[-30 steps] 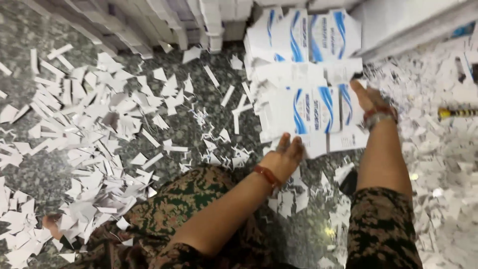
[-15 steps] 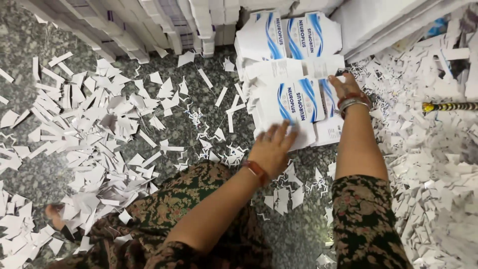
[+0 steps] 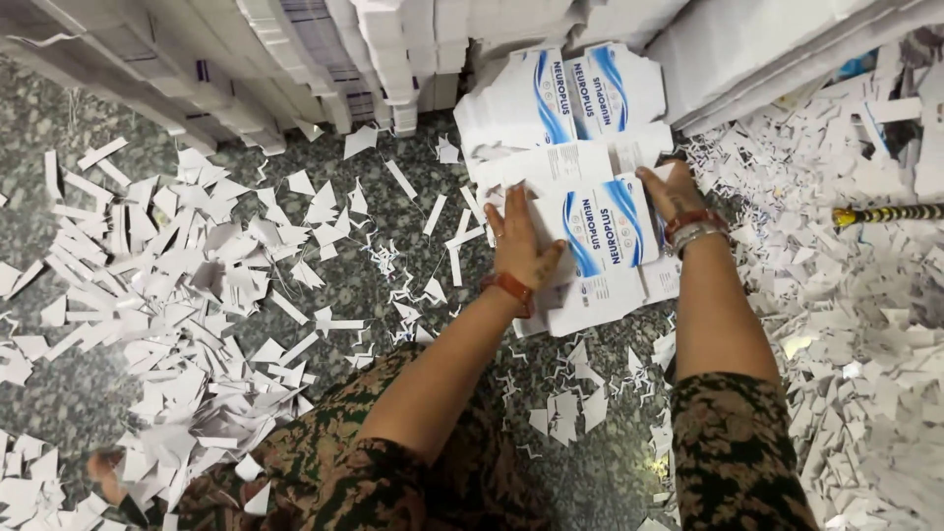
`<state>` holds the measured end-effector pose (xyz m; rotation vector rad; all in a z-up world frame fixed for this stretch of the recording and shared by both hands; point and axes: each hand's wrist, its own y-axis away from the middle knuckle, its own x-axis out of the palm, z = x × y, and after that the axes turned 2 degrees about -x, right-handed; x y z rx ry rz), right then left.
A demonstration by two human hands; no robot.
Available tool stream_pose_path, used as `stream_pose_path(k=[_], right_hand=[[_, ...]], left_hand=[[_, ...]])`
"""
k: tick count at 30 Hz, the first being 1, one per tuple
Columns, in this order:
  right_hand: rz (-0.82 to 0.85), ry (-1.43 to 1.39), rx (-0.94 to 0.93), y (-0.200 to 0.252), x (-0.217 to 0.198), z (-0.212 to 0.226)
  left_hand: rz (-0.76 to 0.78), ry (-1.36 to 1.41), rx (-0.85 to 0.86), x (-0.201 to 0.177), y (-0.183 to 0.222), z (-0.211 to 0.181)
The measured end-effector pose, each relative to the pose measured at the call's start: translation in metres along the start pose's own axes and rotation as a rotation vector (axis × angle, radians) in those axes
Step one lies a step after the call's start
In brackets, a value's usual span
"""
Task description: The person trims stacks of paper sheets using shears, moving the trimmed cards and scraps aside by hand. They then fold the trimmed sheets and place them onto a stack before starting a new pile.
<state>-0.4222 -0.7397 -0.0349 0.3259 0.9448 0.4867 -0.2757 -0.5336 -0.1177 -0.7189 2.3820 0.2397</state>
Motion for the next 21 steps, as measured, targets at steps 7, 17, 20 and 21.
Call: stream_pose_path(k=[7, 17, 20, 21], right_hand=[[-0.095, 0.34, 0.087, 0.0, -0.003, 0.031], [-0.052, 0.328, -0.344, 0.019, 0.056, 0.105], [-0.064, 0.331, -0.329, 0.035, 0.066, 0.111], [-0.117, 0.373, -0.339, 0.037, 0.071, 0.112]], left_hand=[[-0.082, 0.22, -0.088, -0.045, 0.012, -0.008], [0.407, 0.902, -0.6, -0.1, 0.025, -0.046], [0.427, 0.852, -0.66, -0.104, 0.022, -0.054], [0.454, 0.795, -0.671, -0.109, 0.02, -0.056]])
